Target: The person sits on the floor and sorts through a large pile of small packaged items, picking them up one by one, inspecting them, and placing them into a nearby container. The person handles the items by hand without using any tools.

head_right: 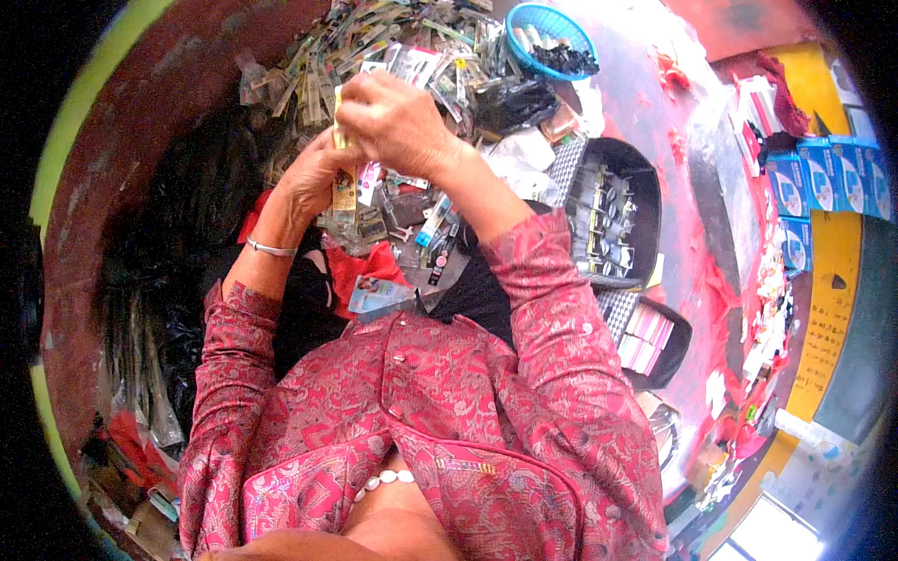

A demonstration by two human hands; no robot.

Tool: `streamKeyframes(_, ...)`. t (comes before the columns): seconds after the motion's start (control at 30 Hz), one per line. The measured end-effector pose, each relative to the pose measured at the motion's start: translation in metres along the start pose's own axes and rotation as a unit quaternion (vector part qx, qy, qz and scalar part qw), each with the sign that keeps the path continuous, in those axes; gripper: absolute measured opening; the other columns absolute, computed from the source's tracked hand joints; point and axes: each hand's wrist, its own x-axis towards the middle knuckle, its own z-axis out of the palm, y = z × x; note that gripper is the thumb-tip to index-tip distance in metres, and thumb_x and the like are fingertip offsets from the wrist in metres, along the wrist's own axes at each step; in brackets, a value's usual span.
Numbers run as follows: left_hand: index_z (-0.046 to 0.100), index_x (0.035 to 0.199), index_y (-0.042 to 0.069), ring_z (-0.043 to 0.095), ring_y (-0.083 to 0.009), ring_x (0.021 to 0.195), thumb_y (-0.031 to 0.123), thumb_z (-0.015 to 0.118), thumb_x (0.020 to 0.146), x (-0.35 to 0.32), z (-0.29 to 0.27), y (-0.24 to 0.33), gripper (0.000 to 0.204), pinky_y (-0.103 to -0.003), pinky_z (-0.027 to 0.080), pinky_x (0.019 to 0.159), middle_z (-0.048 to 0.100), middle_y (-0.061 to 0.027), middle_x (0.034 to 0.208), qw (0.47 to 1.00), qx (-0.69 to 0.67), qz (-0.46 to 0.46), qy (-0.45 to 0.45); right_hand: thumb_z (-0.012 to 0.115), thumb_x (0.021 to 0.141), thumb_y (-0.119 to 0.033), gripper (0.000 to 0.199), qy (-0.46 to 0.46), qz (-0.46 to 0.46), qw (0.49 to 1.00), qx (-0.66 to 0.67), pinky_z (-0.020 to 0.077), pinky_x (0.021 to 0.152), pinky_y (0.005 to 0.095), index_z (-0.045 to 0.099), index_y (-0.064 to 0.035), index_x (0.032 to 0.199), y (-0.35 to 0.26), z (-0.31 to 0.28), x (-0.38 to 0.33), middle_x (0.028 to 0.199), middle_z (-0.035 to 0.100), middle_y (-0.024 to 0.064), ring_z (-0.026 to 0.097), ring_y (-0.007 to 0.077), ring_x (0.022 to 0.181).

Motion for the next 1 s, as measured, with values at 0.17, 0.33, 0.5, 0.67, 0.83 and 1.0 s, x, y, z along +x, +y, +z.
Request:
streamKeyframes(0.17, 0.049, 0.104, -0.002, 0.059, -0.0163, 0.082, 0.007, 0.062, 0.071, -0.018, 0.008, 0.021, 0.037, -0.024, 0.048, 0.069, 0.060, -0.0116, 0.095, 0.996, 0.019, -0.055, -0.060, 0.062, 0.072, -0.017, 0.009, 0.117, 0.168, 0.956, -0.208, 0.0458, 0.063, 0.0291, 0.062, -0.0076, 0.074, 0.044, -0.004, 0.000, 0.078, 0.059, 0.0055, 0.056, 0.0205, 0.072)
streamKeyframes(0.33, 0.037, 0.119, -0.006, 0.052, -0.0234, 0.102, 0.000, 0.048, 0.078, 0.006, -0.003, 0.009, 0.042, -0.030, 0.049, 0.080, 0.048, -0.0171, 0.117, 0.986, -0.158, 0.041, -0.017, 0.063, 0.076, -0.026, 0.027, 0.144, 0.452, 0.862, 0.180, 0.0426, 0.054, 0.0243, 0.061, 0.0012, 0.078, 0.068, -0.031, -0.019, 0.065, 0.059, 0.0022, 0.054, 0.0087, 0.057)
streamKeyframes(0.5, 0.047, 0.107, -0.004, 0.059, -0.0217, 0.086, 0.004, 0.051, 0.078, 0.006, -0.010, 0.004, 0.030, -0.036, 0.051, 0.074, 0.058, -0.0134, 0.095, 0.980, -0.198, 0.003, -0.006, 0.065, 0.068, -0.038, 0.044, -0.124, 0.443, 0.860, 0.221, 0.0444, 0.059, 0.0272, 0.063, 0.0034, 0.082, 0.023, -0.004, -0.010, 0.072, 0.062, 0.0106, 0.057, 0.0148, 0.062)
streamKeyframes(0.67, 0.049, 0.105, -0.002, 0.059, -0.0192, 0.082, 0.011, 0.050, 0.081, 0.006, -0.019, -0.003, 0.027, -0.034, 0.049, 0.075, 0.059, -0.0112, 0.094, 0.976, -0.216, -0.036, 0.001, 0.064, 0.073, -0.023, 0.031, -0.167, 0.459, 0.789, 0.372, 0.0450, 0.064, 0.0232, 0.061, 0.0013, 0.091, 0.016, 0.004, -0.009, 0.078, 0.061, 0.0054, 0.055, 0.0093, 0.069)
streamKeyframes(0.83, 0.051, 0.100, -0.001, 0.060, -0.0207, 0.074, 0.010, 0.053, 0.079, 0.005, -0.010, 0.010, 0.024, -0.036, 0.052, 0.066, 0.059, -0.0112, 0.088, 0.972, -0.230, -0.007, 0.046, 0.061, 0.075, -0.017, 0.027, -0.168, 0.481, 0.720, 0.471, 0.0459, 0.067, 0.0224, 0.059, 0.0016, 0.095, 0.026, 0.000, -0.013, 0.080, 0.061, 0.0054, 0.056, 0.0082, 0.070)
streamKeyframes(1.0, 0.053, 0.096, 0.000, 0.060, -0.0185, 0.068, 0.011, 0.056, 0.078, 0.003, -0.019, 0.010, 0.022, -0.031, 0.053, 0.064, 0.060, -0.0100, 0.084, 0.986, -0.150, -0.025, 0.066, 0.060, 0.073, -0.016, 0.017, -0.192, 0.474, 0.737, 0.443, 0.0411, 0.052, 0.0214, 0.063, 0.0003, 0.078, 0.019, -0.001, -0.011, 0.065, 0.058, 0.0016, 0.051, 0.0077, 0.055)
